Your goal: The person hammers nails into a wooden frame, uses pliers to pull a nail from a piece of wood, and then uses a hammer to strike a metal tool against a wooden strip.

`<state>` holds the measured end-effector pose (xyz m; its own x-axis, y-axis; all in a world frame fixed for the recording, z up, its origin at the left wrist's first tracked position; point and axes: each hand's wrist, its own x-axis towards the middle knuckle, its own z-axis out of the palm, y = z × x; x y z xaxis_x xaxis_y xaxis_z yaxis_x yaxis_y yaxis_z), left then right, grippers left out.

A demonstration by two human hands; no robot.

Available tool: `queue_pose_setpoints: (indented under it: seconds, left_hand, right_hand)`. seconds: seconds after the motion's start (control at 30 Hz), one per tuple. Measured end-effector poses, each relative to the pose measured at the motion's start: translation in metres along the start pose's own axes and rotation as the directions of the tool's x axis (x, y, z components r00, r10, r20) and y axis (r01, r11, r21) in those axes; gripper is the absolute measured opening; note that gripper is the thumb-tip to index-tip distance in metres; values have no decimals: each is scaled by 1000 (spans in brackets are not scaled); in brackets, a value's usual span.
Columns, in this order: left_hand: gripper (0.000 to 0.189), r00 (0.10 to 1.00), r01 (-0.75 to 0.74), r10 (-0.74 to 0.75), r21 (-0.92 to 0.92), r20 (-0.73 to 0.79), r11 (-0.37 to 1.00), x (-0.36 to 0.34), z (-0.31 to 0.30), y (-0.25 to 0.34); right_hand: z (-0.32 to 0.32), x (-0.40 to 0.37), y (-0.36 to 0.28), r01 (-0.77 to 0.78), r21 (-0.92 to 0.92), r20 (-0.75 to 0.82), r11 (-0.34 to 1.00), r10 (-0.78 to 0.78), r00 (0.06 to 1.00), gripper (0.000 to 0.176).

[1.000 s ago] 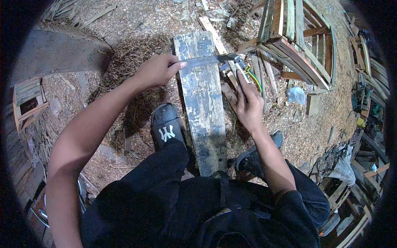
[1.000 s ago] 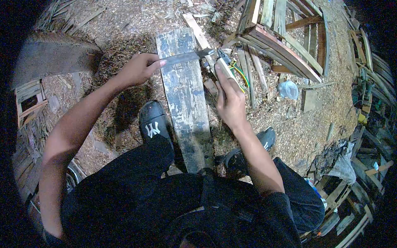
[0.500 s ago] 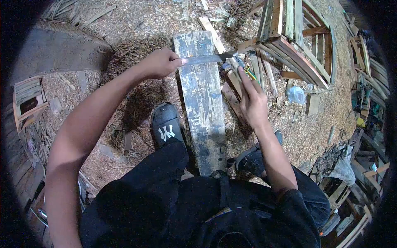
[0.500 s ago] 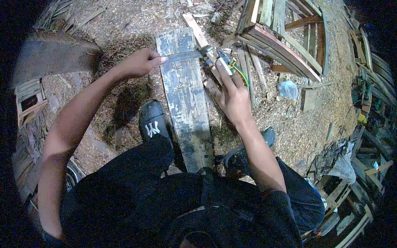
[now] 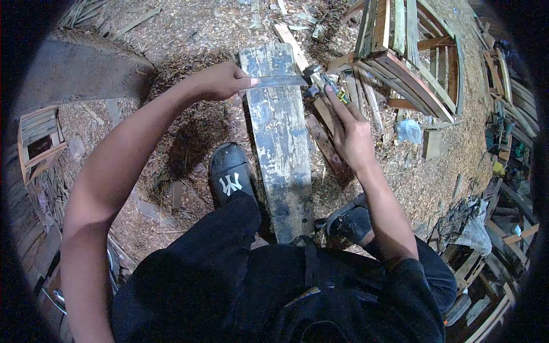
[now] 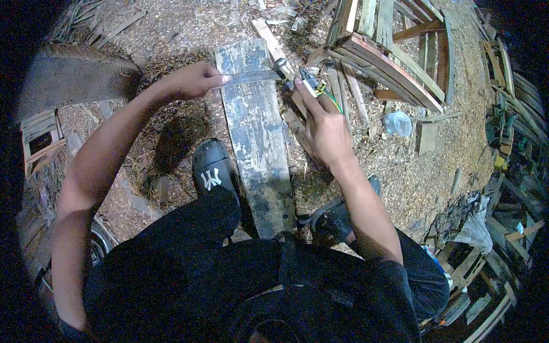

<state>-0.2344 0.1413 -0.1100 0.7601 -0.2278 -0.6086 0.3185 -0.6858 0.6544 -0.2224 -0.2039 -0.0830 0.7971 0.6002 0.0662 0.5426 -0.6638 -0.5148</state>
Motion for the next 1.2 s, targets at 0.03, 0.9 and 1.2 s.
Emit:
queue_pose_setpoints:
  seconds: [0.03,0.9,1.2]
  left_hand:
    - [66,1000,13,-13,-3,15,1000,-1,-2,1]
    - [57,991,87,-53,296,-122,951,-11,-5,24]
    - [57,982,179,-147,341,-118,923,-16,-3,34]
  right_hand:
    - [-2,2,-1,-9,30,-7,999,10,1000,64]
    - [-33,15,-30,-80,-12,99,997,81,992,63]
    - [-36,18,-31,-76,-111,119,991,89,989,63]
